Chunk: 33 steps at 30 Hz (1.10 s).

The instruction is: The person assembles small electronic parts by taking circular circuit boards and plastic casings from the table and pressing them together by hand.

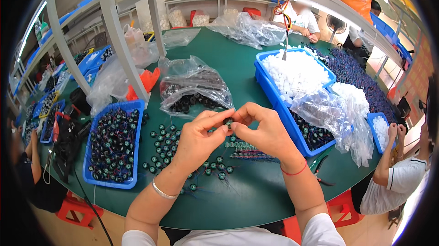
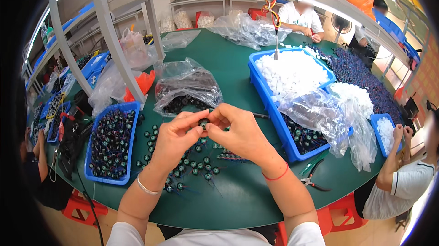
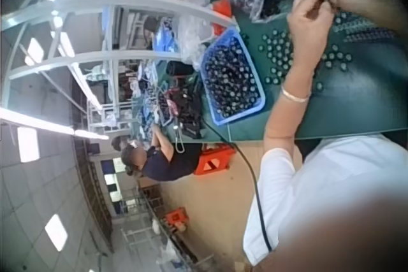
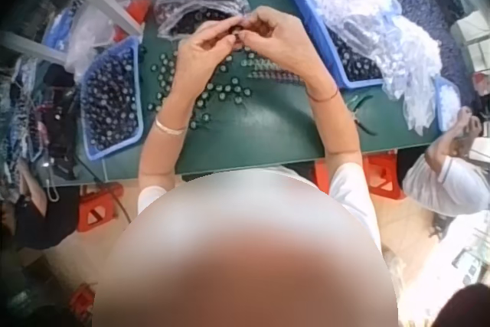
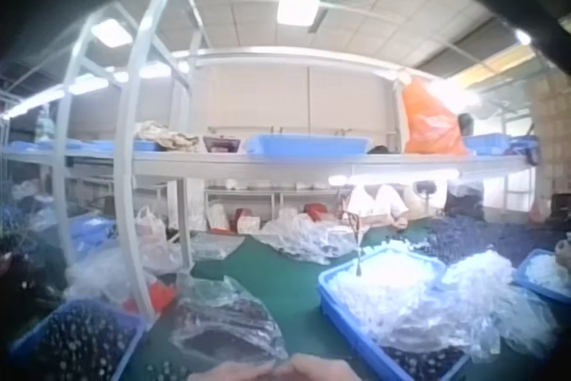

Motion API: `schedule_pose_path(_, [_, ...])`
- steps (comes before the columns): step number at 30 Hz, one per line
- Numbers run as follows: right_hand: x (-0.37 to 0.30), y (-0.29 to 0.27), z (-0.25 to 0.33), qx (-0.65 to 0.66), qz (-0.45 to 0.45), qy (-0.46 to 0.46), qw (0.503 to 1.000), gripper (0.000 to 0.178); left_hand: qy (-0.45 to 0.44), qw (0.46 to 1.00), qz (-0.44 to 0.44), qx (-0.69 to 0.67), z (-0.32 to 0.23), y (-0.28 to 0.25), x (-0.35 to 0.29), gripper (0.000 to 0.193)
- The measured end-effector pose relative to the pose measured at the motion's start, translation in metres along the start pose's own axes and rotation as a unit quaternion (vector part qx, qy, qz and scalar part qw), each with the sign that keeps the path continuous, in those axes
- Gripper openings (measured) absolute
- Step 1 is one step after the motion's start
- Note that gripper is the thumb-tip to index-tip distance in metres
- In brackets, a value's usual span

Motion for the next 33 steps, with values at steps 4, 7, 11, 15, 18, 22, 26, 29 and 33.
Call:
schedule_pose_path(4, [0.000,0.004,0.001,-0.035,-0.011,-0.012,0.999,0.012,-0.027,0.998,-0.024,0.042,0.002,-0.002,-0.001,0.033])
schedule_pose_path(7, [0.000,0.005,0.000,-0.042,-0.005,-0.003,0.999,0.011,-0.013,0.998,-0.007,0.055,0.002,-0.002,-0.001,0.033])
schedule_pose_path(11, [0.000,0.010,-0.004,-0.036,-0.033,-0.038,0.998,0.018,-0.007,0.999,-0.029,0.044,0.001,0.001,-0.002,0.031])
schedule_pose_path(15, [0.001,0.015,-0.002,-0.055,-0.063,-0.047,0.995,0.017,-0.013,0.998,-0.052,0.021,0.005,0.000,-0.002,0.028])
schedule_pose_path(18, [0.015,0.014,-0.016,-0.030,-0.040,0.009,0.999,0.016,-0.030,0.999,0.004,0.035,0.011,-0.012,0.001,0.037])
schedule_pose_path(22, [0.041,-0.006,-0.044,-0.056,-0.041,0.099,0.993,0.022,0.012,0.981,0.001,0.194,-0.013,-0.033,0.002,0.055])
schedule_pose_path(26, [0.080,0.002,-0.074,-0.258,-0.029,0.068,0.963,0.019,0.041,0.970,-0.069,0.228,-0.044,-0.060,-0.006,0.051])
schedule_pose_path(29, [0.104,0.029,-0.095,-0.322,0.016,0.076,0.944,0.018,0.051,0.967,-0.112,0.223,-0.052,-0.069,-0.033,0.047])
schedule_pose_path(33, [0.118,0.053,-0.115,-0.414,0.035,0.089,0.905,0.017,0.030,0.961,-0.135,0.238,-0.051,-0.076,-0.079,0.044])
Point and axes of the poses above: each hand's wrist, its own x-axis towards the middle knuckle, its own y-axis out of the palm, z = x × y, the point moved 2 cm from there along x, towards the middle knuckle, and after that the axes turned 14 degrees about y, right-handed, at the moved point
